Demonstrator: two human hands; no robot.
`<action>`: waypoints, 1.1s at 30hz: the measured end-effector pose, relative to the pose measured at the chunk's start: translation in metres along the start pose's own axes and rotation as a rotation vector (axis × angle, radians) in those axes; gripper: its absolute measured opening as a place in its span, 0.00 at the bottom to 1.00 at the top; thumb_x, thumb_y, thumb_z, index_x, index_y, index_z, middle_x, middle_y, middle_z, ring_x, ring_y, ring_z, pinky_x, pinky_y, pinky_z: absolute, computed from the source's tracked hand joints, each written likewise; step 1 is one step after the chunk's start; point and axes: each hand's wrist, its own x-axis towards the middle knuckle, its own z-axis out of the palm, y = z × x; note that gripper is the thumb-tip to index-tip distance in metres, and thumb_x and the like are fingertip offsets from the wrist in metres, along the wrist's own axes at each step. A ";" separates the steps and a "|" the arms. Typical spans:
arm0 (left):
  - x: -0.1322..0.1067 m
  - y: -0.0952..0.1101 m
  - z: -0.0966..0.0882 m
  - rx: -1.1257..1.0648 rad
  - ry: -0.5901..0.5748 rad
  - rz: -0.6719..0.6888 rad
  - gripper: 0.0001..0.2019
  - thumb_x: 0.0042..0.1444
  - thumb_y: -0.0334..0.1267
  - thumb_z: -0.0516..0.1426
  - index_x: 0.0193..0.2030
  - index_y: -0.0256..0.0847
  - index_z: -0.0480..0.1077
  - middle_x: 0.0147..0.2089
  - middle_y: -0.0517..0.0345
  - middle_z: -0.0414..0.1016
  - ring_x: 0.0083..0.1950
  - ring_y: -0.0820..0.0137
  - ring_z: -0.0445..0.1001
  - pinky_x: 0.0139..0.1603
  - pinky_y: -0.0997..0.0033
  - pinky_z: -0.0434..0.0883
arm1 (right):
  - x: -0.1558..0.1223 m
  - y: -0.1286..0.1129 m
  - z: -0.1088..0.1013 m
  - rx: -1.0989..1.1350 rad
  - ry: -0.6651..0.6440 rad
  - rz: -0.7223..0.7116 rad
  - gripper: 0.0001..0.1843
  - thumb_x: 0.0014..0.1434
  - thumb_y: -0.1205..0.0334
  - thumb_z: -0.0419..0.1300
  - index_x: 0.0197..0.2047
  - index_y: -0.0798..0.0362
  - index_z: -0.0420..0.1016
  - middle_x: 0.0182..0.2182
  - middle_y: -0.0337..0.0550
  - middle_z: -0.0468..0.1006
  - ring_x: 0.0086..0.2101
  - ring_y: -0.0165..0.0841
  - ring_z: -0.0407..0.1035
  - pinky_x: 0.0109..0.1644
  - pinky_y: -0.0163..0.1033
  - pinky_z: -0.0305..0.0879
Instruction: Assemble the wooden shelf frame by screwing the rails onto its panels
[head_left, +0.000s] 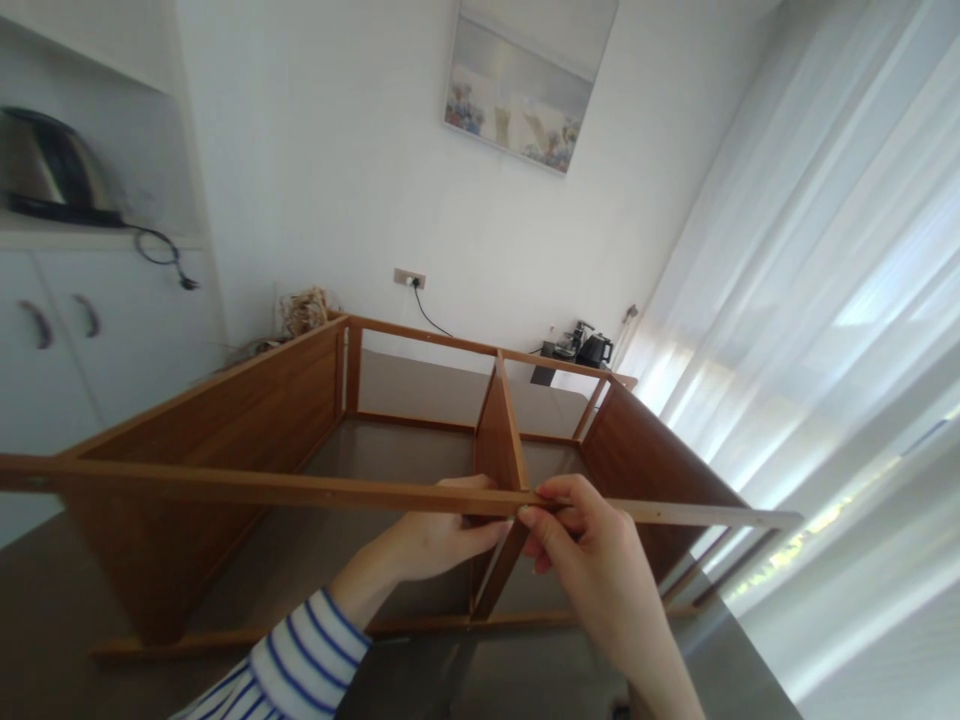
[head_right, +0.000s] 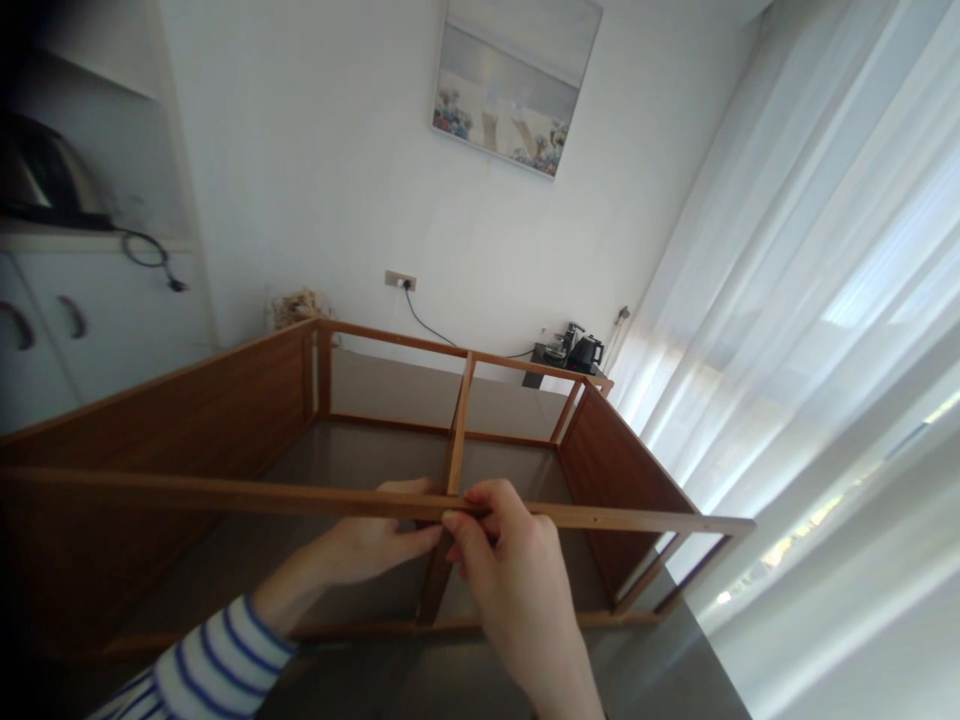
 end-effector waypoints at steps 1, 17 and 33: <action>0.000 0.000 0.000 -0.007 -0.003 0.003 0.12 0.55 0.45 0.55 0.37 0.40 0.73 0.34 0.58 0.76 0.37 0.69 0.74 0.39 0.72 0.72 | 0.000 0.000 0.000 -0.001 0.004 -0.002 0.06 0.58 0.57 0.59 0.38 0.49 0.72 0.21 0.36 0.78 0.21 0.31 0.72 0.24 0.31 0.66; 0.003 -0.002 -0.006 -0.011 -0.091 0.059 0.14 0.57 0.47 0.55 0.42 0.39 0.72 0.36 0.57 0.75 0.40 0.67 0.73 0.42 0.70 0.71 | 0.000 0.001 0.001 -0.045 0.066 0.030 0.08 0.57 0.56 0.60 0.38 0.50 0.71 0.21 0.36 0.77 0.23 0.31 0.73 0.28 0.33 0.66; -0.006 -0.005 -0.008 -0.035 -0.203 0.097 0.15 0.55 0.48 0.57 0.43 0.40 0.69 0.36 0.57 0.72 0.36 0.69 0.71 0.36 0.72 0.69 | -0.008 0.015 0.010 0.085 0.131 -0.001 0.16 0.56 0.55 0.61 0.47 0.52 0.70 0.25 0.39 0.80 0.28 0.33 0.76 0.31 0.33 0.69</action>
